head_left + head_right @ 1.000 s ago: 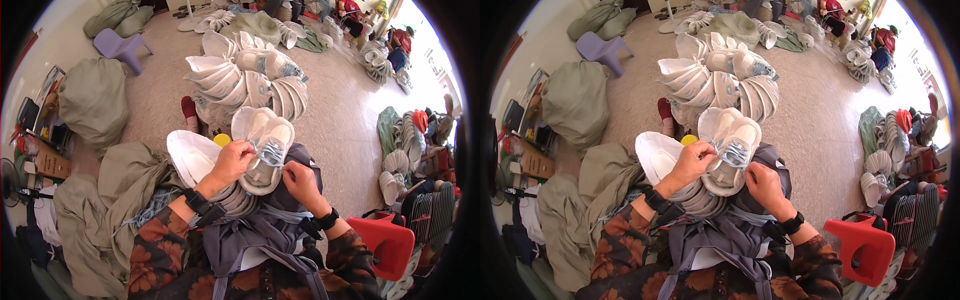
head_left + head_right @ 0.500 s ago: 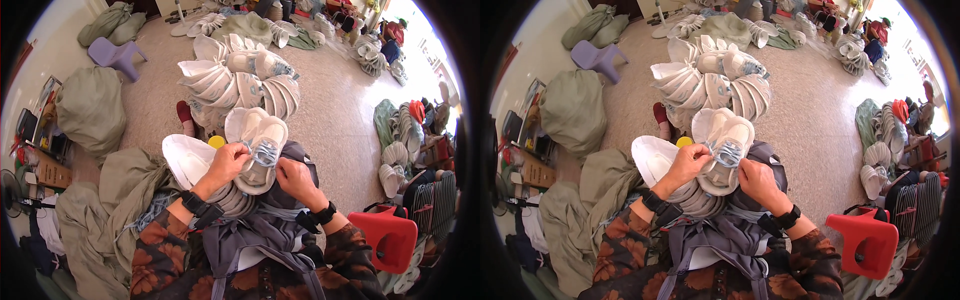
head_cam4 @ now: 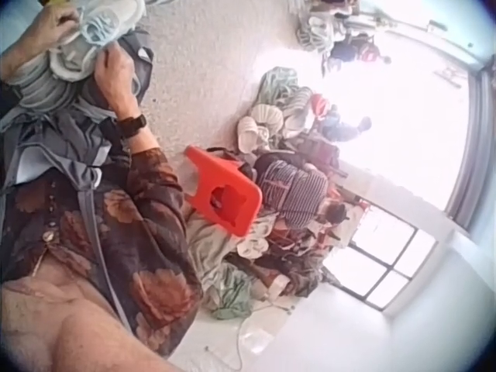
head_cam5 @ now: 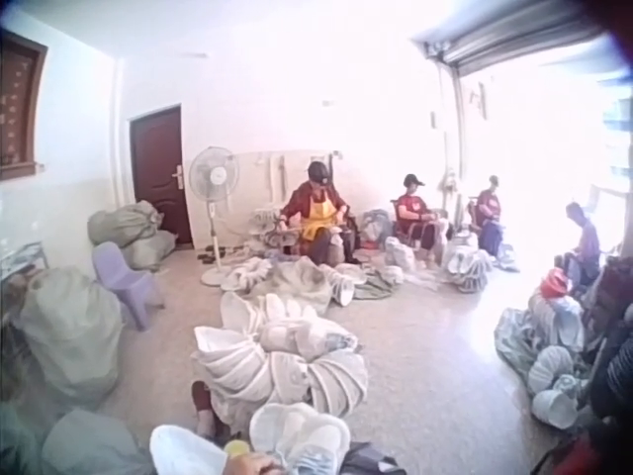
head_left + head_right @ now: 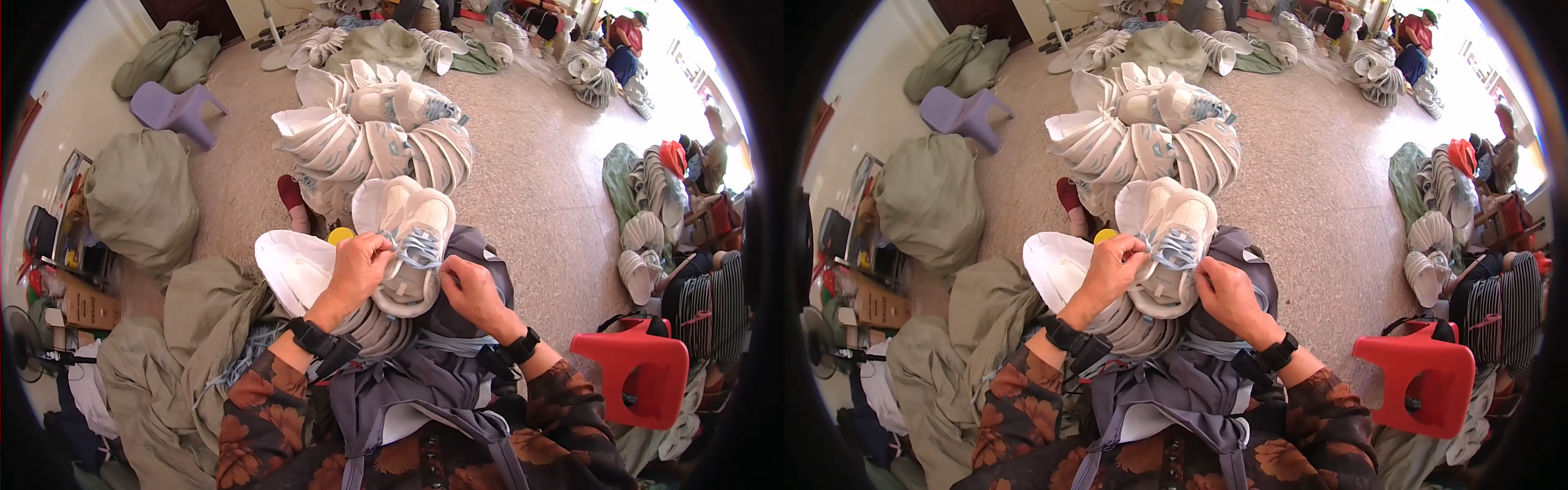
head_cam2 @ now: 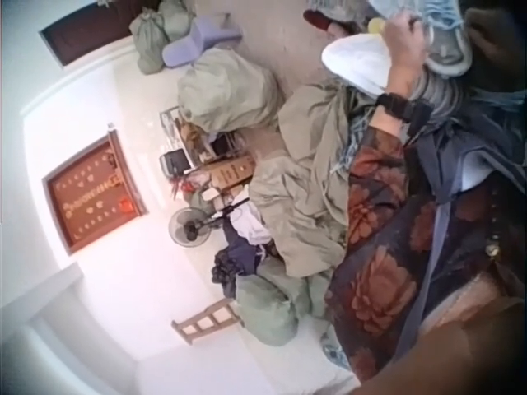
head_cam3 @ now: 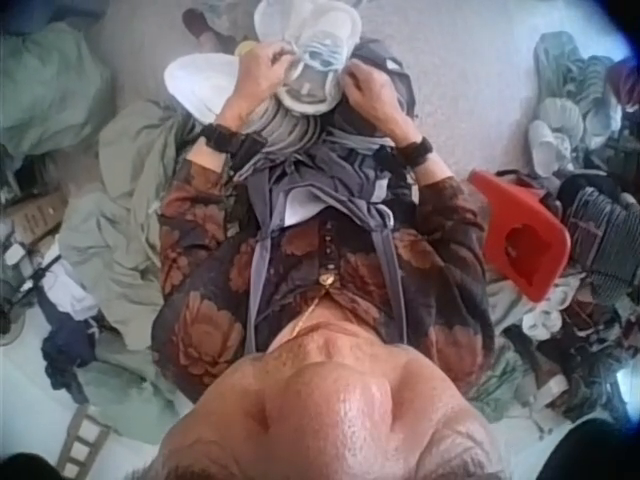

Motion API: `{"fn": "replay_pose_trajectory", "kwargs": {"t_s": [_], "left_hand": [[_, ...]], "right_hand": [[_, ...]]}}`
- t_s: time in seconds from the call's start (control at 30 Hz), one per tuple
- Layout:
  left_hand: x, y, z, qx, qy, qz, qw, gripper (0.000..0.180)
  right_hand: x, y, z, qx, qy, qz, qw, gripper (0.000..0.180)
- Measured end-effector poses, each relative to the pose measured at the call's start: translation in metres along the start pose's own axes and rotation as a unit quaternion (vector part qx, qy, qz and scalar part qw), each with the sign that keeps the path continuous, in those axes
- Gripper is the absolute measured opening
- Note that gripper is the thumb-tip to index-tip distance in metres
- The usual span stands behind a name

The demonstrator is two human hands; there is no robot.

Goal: Lacing a pair of white sneakers while sitting in a workshop.

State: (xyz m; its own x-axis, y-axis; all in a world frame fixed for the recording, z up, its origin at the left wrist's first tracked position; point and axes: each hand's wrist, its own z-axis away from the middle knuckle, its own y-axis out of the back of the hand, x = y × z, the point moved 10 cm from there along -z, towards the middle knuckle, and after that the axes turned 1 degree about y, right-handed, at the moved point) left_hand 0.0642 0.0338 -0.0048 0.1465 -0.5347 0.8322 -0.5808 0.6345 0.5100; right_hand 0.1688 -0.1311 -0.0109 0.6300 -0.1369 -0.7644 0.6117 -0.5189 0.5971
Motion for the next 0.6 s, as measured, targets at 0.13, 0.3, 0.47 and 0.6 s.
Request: {"fn": "replay_pose_trajectory", "kwargs": {"t_s": [0.13, 0.3, 0.47, 0.6], "left_hand": [[0.015, -0.002, 0.000, -0.028, -0.065, -0.083, 0.994, 0.007], [0.053, -0.008, 0.010, 0.010, -0.203, -0.272, 0.941, 0.006], [-0.008, -0.011, 0.005, -0.080, 0.014, -0.130, 0.988, 0.010], [0.037, -0.003, 0.019, -0.033, -0.067, -0.201, 0.977, 0.010]], "right_hand": [[-0.003, 0.000, -0.003, -0.022, 0.010, -0.003, 1.000, 0.006], [-0.016, -0.004, -0.005, -0.043, 0.048, 0.112, 0.992, 0.008], [-0.018, -0.021, -0.001, -0.062, 0.074, 0.164, 0.982, 0.009], [-0.008, -0.006, 0.003, -0.005, 0.035, 0.071, 0.997, 0.008]]}}
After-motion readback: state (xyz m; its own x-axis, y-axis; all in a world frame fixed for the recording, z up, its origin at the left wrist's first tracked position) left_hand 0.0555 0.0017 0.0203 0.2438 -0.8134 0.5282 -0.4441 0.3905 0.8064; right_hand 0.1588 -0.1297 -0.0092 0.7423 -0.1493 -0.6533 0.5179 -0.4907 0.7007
